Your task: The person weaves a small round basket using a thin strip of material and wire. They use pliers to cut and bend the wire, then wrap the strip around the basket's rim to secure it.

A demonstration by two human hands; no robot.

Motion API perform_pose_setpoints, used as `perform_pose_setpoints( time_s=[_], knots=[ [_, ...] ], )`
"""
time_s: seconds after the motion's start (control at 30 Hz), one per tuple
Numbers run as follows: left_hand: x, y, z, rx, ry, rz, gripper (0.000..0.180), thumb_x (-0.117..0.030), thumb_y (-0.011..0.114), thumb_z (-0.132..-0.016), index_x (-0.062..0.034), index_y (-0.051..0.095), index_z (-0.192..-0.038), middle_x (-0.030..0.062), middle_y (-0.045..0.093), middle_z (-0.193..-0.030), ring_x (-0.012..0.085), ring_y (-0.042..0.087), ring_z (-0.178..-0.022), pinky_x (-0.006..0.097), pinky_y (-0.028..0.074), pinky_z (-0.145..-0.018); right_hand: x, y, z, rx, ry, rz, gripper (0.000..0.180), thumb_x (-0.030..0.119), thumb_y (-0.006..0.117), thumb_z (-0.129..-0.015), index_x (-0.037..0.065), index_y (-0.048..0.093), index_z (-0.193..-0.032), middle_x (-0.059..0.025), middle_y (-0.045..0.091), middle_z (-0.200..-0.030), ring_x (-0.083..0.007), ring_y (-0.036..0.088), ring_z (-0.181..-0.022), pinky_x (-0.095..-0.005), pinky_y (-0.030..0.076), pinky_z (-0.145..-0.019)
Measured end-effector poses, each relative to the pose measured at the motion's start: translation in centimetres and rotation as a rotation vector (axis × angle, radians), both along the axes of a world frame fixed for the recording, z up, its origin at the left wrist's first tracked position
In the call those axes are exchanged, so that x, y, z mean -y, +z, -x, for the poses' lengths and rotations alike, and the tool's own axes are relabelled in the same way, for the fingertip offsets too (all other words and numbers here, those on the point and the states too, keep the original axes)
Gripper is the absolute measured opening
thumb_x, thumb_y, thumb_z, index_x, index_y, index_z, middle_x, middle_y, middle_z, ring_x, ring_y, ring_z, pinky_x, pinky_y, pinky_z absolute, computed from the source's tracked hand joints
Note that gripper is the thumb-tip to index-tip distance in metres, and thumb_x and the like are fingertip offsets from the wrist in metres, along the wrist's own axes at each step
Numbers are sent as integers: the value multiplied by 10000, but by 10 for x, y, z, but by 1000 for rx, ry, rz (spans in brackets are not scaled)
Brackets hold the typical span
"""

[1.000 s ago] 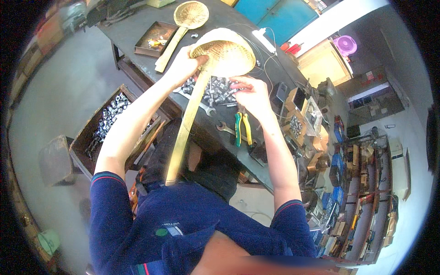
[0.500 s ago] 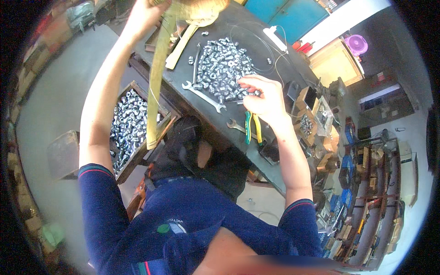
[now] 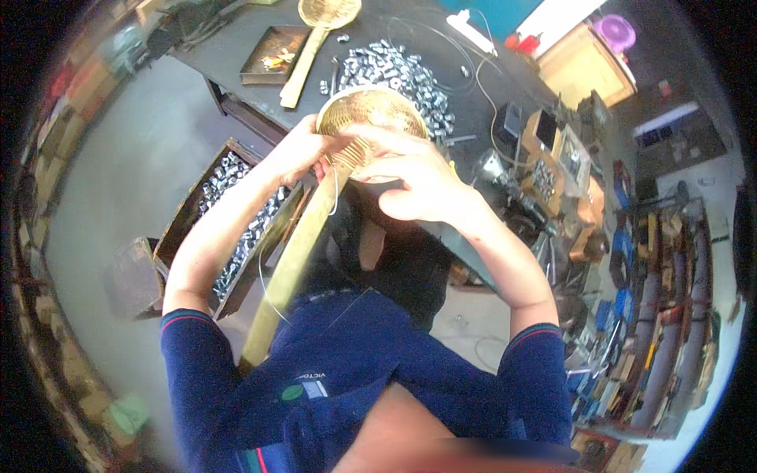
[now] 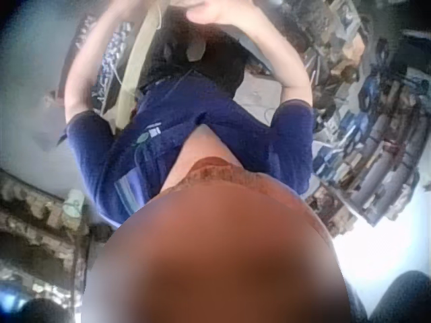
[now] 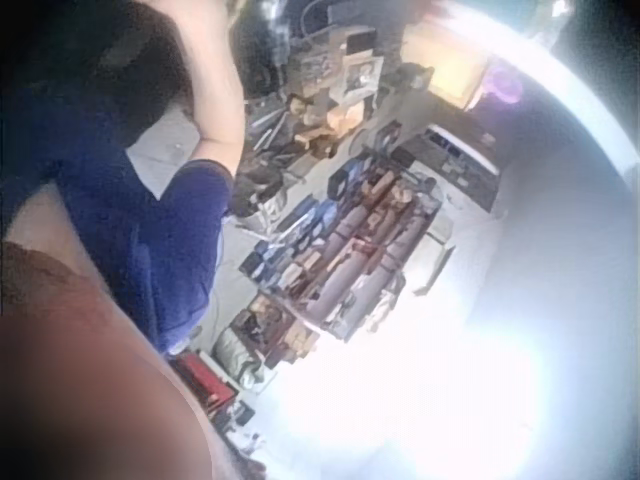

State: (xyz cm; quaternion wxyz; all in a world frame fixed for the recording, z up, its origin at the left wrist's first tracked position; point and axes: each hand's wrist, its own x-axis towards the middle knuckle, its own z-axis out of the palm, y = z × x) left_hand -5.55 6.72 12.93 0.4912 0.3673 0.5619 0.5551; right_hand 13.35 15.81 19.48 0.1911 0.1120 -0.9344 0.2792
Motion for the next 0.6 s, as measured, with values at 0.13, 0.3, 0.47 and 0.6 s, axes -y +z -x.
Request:
perform_pose_setpoints(
  time_s=[0.13, 0.3, 0.47, 0.6],
  knots=[
    [1, -37, -10, 191, 4, -38, 331, -3, 543, -793, 31, 517, -1121, 111, 626, -874, 132, 601, -632, 231, 493, -509, 1, -32, 9, -127, -79, -50, 221, 108, 621, -549, 35, 661, -754, -139, 598, -1104, -328, 583, -978, -402, 488, -804],
    [15, -34, -29, 350, 168, -54, 254, 34, 549, -754, 49, 566, -1007, 87, 625, -748, 102, 558, -480, 194, 415, -380, 12, -42, 13, -59, -148, 60, 173, 118, 639, -584, 37, 648, -736, -102, 629, -910, -295, 602, -857, -373, 495, -744],
    [20, -39, -24, 228, 132, 10, 266, 66, 522, -741, 60, 581, -1000, 73, 628, -720, 76, 529, -473, 187, 390, -394, 19, -48, 8, -143, -47, 111, 201, 59, 589, -551, 8, 622, -743, -106, 603, -851, -279, 591, -796, -354, 492, -694],
    [19, -34, -25, 174, 202, -5, 272, 57, 511, -743, 61, 583, -1006, 70, 629, -716, 74, 512, -449, 188, 381, -386, 25, -56, 6, -231, -90, 257, 148, 60, 619, -541, 43, 614, -688, -73, 602, -740, -254, 592, -707, -343, 489, -631]
  ],
)
